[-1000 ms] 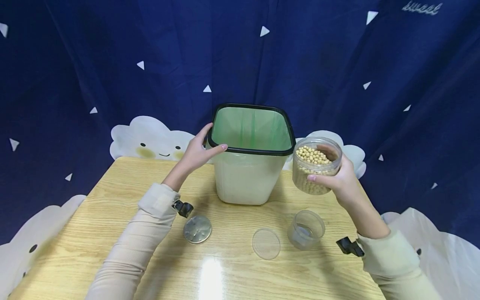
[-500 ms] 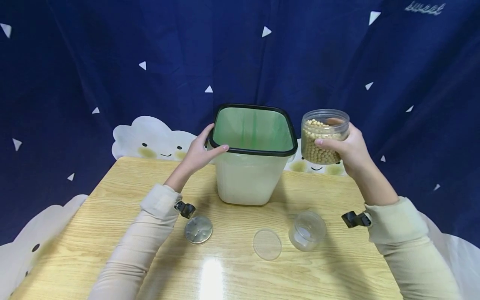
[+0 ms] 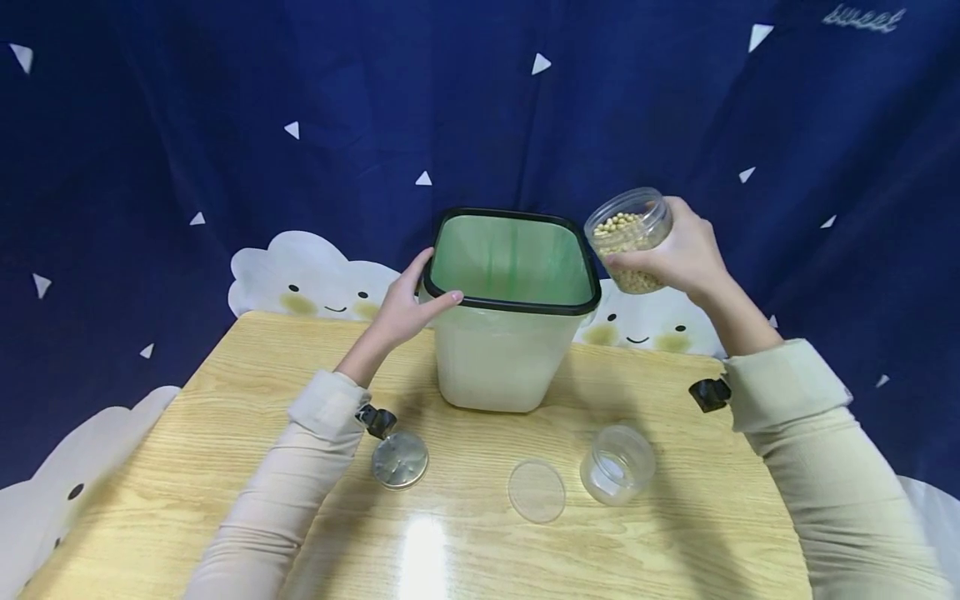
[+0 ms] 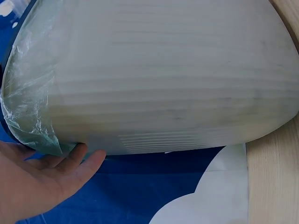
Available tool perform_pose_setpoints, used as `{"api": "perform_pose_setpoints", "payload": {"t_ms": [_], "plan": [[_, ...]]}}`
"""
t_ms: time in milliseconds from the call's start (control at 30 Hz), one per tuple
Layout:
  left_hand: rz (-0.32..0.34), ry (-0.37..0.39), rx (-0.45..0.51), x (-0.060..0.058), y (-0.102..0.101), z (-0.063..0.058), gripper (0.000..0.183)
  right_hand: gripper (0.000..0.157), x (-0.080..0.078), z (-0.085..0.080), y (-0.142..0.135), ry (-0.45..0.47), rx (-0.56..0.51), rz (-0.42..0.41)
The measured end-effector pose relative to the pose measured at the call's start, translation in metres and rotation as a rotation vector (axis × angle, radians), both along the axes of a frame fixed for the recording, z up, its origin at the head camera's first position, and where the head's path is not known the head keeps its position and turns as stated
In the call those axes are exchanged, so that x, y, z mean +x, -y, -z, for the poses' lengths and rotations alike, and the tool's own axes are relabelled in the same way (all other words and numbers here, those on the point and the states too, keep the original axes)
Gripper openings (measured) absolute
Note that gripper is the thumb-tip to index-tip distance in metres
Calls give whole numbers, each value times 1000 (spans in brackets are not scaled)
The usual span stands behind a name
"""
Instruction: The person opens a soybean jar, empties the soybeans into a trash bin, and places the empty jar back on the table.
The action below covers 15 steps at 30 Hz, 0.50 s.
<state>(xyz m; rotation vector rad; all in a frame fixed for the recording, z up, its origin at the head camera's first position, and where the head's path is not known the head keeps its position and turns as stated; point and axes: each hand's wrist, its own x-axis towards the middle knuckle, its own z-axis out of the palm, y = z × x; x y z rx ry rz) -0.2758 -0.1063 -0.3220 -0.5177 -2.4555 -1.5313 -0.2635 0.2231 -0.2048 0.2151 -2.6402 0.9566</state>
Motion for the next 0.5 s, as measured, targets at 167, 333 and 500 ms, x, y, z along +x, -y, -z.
{"api": "perform_pose_setpoints", "payload": {"t_ms": [167,333,500], "plan": [[2,-15,12,0,0,2,82,96,-11,-13,14,-33,227,-2],[-1,2,4,0,-1,1,80,88,-20,-26,29,-72,458,23],[-3,-2,3,1,0,0,80,84,-28,-32,37,-114,641,-4]]}}
